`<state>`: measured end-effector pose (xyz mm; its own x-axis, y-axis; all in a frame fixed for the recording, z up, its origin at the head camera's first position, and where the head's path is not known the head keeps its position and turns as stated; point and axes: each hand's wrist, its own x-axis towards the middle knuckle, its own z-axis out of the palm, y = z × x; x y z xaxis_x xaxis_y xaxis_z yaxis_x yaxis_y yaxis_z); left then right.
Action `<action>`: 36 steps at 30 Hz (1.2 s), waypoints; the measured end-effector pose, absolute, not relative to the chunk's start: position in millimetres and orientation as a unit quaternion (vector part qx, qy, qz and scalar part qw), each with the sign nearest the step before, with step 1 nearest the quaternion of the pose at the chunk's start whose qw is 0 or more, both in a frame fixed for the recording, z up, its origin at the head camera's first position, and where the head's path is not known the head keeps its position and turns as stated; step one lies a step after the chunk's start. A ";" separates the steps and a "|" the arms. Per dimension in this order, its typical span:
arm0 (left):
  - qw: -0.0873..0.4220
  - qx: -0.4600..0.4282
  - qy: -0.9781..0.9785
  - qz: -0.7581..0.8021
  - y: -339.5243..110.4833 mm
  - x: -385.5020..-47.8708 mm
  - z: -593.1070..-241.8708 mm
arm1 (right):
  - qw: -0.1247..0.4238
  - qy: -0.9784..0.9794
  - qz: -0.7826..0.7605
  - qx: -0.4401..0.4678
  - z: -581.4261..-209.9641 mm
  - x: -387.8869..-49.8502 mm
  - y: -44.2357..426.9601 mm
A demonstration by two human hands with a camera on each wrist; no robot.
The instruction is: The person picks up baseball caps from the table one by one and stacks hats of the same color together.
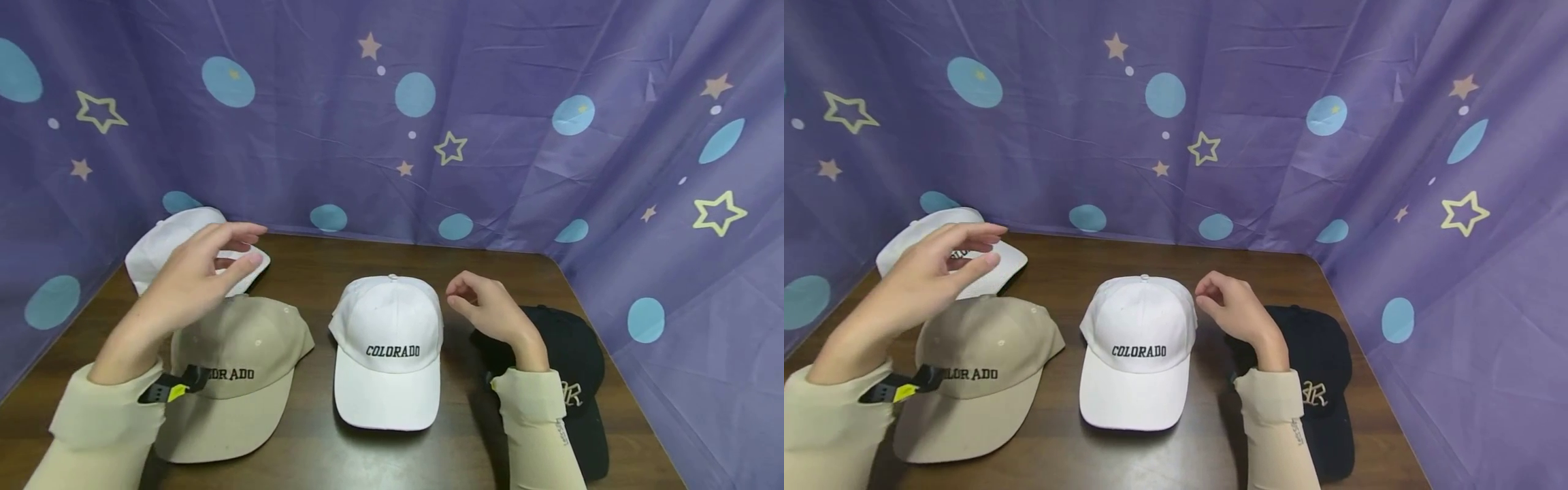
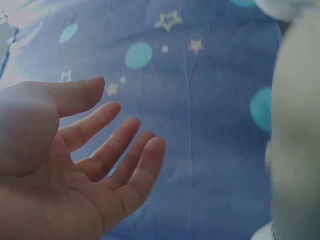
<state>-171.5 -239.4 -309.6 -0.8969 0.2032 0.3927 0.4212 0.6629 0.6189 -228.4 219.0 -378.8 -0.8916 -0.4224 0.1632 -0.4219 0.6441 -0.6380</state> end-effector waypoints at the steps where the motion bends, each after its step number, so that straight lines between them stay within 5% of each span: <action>1: 0.147 -0.168 -0.903 -0.367 -246.9 -174.0 -307.9 | -0.004 0.905 -0.356 -0.235 -377.6 -227.7 218.9; 18: 0.141 0.012 -0.937 -0.319 -367.7 -222.5 -351.9 | -0.028 0.894 -0.378 -0.240 -371.9 -225.7 217.4; 36: 0.095 0.143 -0.916 -0.363 -406.3 -233.1 -402.4 | -0.018 0.892 -0.382 -0.240 -375.0 -225.7 216.8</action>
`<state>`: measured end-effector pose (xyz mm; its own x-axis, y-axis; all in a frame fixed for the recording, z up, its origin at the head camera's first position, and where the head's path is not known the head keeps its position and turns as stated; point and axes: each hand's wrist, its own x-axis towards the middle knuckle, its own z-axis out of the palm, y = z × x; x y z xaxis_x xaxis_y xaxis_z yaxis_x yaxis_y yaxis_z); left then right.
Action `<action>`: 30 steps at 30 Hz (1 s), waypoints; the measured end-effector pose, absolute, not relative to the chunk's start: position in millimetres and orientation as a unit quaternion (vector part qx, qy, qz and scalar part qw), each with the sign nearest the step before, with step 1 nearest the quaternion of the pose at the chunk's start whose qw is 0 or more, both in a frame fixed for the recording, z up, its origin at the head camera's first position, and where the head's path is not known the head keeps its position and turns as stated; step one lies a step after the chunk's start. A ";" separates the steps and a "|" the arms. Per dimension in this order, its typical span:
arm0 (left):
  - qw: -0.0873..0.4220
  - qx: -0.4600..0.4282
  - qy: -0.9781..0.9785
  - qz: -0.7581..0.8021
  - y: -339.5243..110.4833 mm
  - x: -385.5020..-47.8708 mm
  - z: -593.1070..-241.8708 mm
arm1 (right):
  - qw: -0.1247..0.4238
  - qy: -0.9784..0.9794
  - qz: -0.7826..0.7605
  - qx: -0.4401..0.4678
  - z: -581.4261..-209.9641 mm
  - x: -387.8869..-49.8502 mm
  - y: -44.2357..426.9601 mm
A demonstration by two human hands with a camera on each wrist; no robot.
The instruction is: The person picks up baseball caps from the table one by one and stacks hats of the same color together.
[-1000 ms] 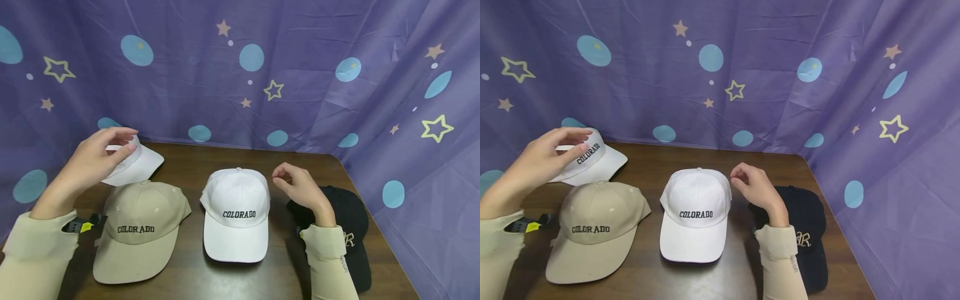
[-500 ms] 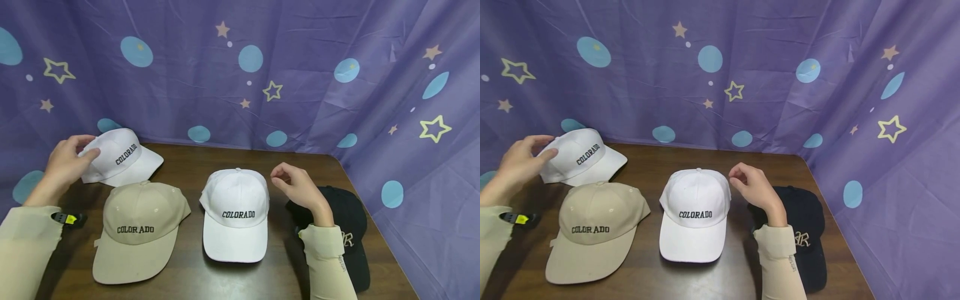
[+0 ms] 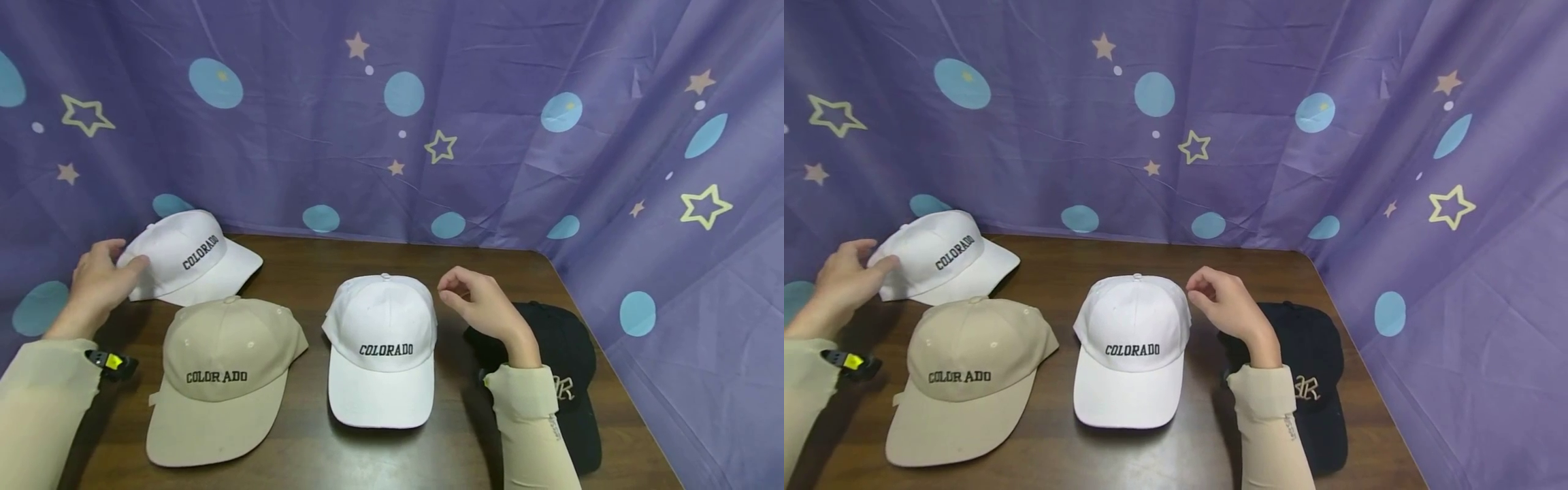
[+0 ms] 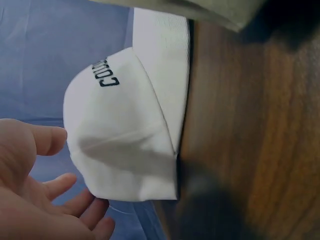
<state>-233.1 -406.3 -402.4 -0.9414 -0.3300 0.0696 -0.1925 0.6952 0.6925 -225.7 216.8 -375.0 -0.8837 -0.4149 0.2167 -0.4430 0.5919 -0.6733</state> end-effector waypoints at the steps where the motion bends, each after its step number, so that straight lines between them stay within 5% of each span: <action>1: 0.091 0.145 -0.915 -0.366 -408.2 -233.4 -403.7 | 0.018 -0.892 0.382 0.242 -375.1 -226.0 216.5; 22: -0.006 0.048 -0.877 -0.479 -413.0 -240.1 -426.6 | 0.012 -0.892 0.378 0.246 -378.4 -227.3 216.2; 30: 0.022 0.020 -0.866 -0.498 -380.0 -241.6 -407.1 | 0.017 -0.893 0.377 0.246 -378.5 -227.2 216.4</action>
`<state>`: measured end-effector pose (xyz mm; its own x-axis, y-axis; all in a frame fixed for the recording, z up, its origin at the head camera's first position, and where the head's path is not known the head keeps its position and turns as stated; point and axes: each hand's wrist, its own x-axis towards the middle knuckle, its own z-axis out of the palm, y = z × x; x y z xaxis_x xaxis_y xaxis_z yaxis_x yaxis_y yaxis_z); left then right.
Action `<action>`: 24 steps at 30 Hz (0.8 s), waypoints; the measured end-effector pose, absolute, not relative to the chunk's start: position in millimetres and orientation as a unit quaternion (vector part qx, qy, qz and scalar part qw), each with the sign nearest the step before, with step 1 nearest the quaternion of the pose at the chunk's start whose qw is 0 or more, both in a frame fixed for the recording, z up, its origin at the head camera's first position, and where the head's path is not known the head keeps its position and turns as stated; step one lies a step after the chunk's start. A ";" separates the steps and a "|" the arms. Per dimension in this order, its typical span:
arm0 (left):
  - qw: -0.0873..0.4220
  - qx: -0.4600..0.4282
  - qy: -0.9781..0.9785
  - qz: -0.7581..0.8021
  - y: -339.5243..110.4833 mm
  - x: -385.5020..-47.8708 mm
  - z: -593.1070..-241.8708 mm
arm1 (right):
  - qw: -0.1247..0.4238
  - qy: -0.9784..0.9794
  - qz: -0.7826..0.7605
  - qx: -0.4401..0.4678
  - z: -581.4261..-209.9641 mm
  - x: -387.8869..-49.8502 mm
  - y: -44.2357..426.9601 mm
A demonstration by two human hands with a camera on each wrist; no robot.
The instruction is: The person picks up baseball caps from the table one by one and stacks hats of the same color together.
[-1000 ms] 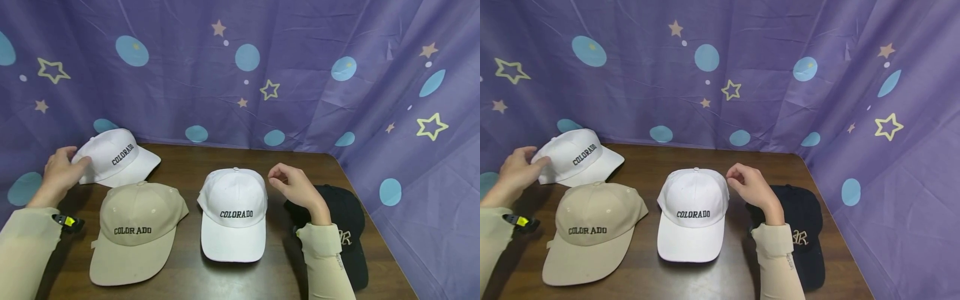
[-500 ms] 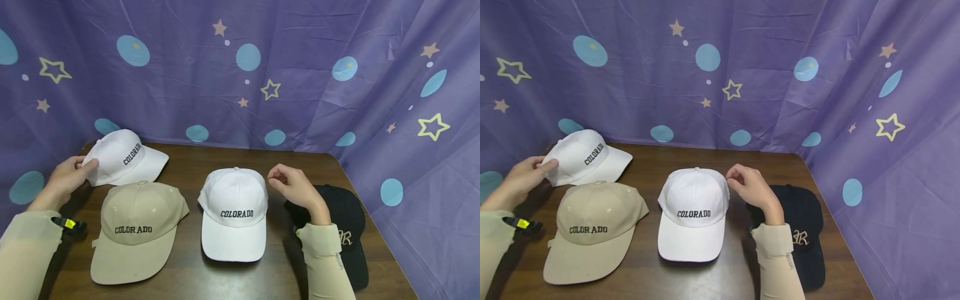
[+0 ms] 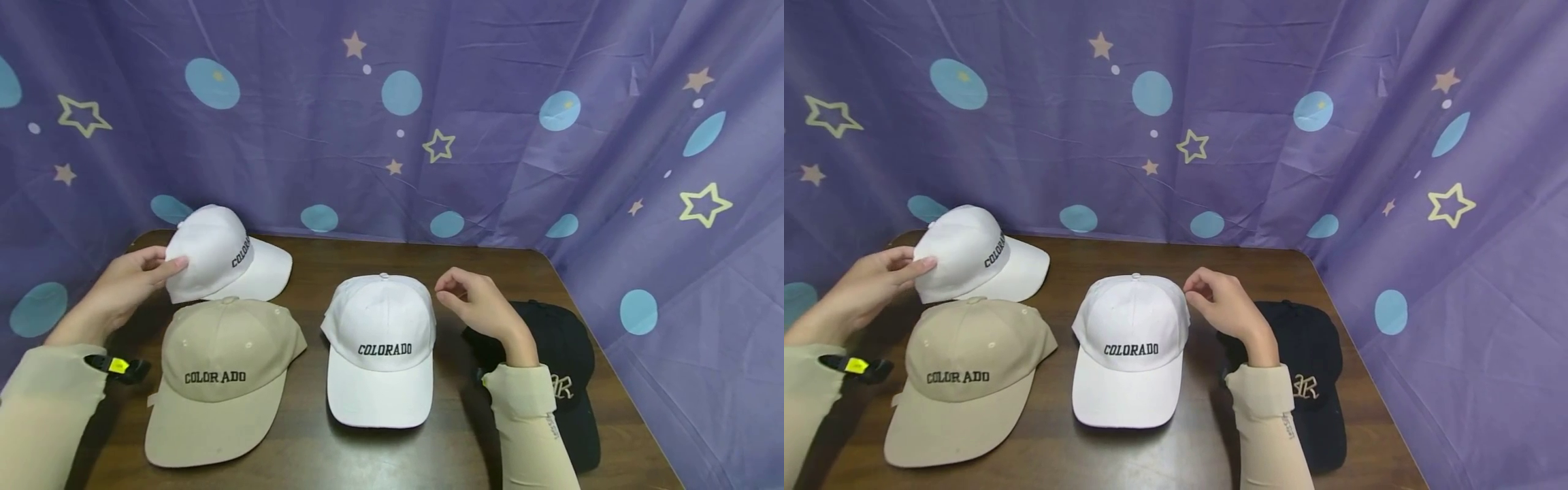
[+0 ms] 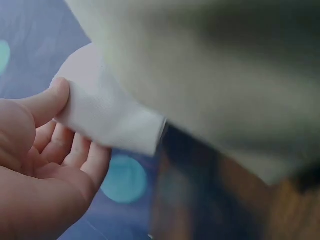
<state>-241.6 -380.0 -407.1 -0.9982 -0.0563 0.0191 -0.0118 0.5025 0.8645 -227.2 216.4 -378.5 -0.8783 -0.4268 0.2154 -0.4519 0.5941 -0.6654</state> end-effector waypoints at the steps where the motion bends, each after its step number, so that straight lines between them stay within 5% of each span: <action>1: 0.036 0.018 -0.869 -0.494 -374.9 -240.9 -402.9 | 0.016 -0.892 0.378 0.246 -378.4 -227.1 216.1; 15: 0.197 -0.043 -0.904 -0.376 -313.6 -218.7 -328.2 | 0.016 -0.893 0.373 0.252 -378.1 -226.7 216.2; 24: 0.238 -0.096 -0.870 -0.421 -280.2 -193.2 -289.0 | 0.033 -0.891 0.375 0.255 -372.7 -223.7 212.9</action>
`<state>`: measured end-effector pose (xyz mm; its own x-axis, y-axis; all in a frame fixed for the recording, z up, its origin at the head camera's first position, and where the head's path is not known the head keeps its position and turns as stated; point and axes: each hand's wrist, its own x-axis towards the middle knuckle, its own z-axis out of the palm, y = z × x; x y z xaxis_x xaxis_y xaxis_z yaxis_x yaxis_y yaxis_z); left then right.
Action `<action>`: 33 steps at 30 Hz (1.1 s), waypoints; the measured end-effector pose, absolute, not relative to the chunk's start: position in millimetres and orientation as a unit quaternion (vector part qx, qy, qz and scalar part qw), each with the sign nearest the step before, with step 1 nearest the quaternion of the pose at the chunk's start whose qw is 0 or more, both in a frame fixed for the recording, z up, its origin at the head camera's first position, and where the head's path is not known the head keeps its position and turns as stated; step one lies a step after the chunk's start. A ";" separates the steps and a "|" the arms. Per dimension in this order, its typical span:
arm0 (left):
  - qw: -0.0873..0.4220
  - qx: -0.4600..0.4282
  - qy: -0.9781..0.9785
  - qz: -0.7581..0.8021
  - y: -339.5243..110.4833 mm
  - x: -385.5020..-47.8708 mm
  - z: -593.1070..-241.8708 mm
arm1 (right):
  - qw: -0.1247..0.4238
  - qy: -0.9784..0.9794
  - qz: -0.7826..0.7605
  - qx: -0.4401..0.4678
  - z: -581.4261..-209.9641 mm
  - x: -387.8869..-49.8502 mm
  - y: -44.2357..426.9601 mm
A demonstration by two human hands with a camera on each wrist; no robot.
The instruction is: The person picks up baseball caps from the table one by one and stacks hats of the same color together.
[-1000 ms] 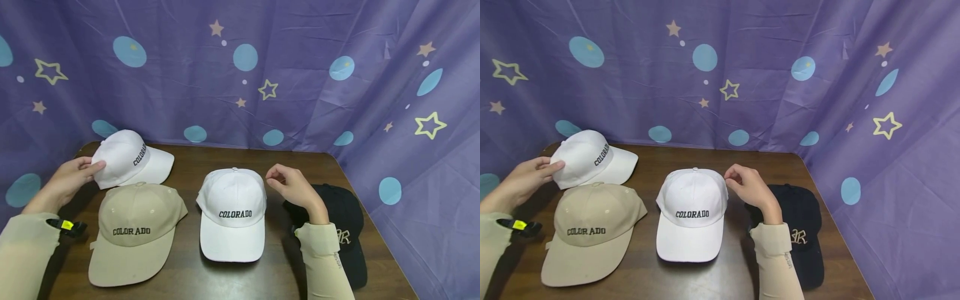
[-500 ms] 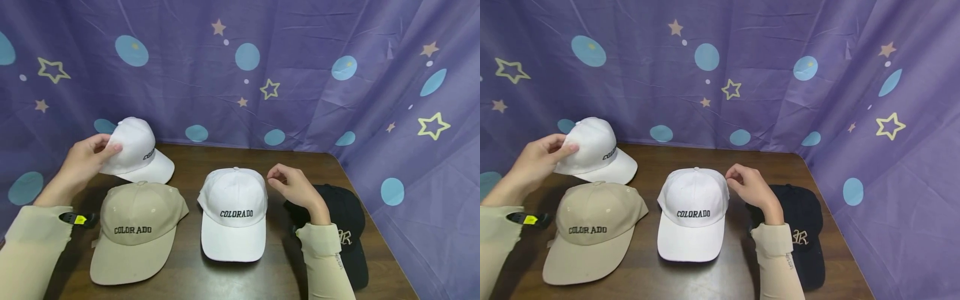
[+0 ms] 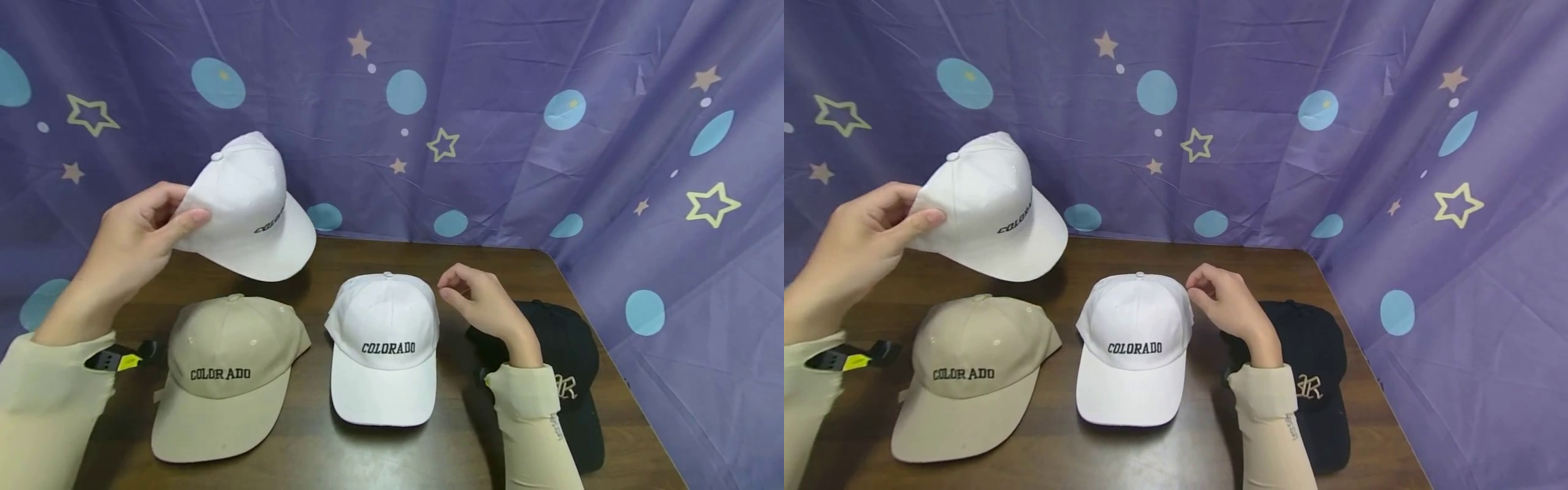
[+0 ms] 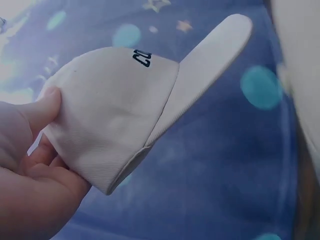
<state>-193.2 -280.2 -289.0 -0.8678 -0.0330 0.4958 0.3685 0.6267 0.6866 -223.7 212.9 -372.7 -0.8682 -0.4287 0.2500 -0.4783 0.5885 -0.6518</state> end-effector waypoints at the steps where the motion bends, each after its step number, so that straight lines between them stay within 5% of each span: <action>1: 0.239 -0.106 -0.866 -0.425 -275.5 -190.0 -285.5 | 0.036 -0.889 0.377 0.256 -372.0 -223.6 213.0; 18: 0.086 -0.270 -0.827 -0.486 -215.1 -150.8 -271.8 | 0.120 -0.861 0.411 0.273 -359.4 -215.9 204.6; 25: 0.080 -0.296 -0.826 -0.474 -208.7 -141.4 -266.4 | 0.166 -0.839 0.424 0.298 -351.8 -208.2 196.1; 33: 0.016 -0.368 -0.764 -0.530 -195.2 -144.7 -277.7 | 0.191 -0.808 0.446 0.333 -341.2 -200.1 190.0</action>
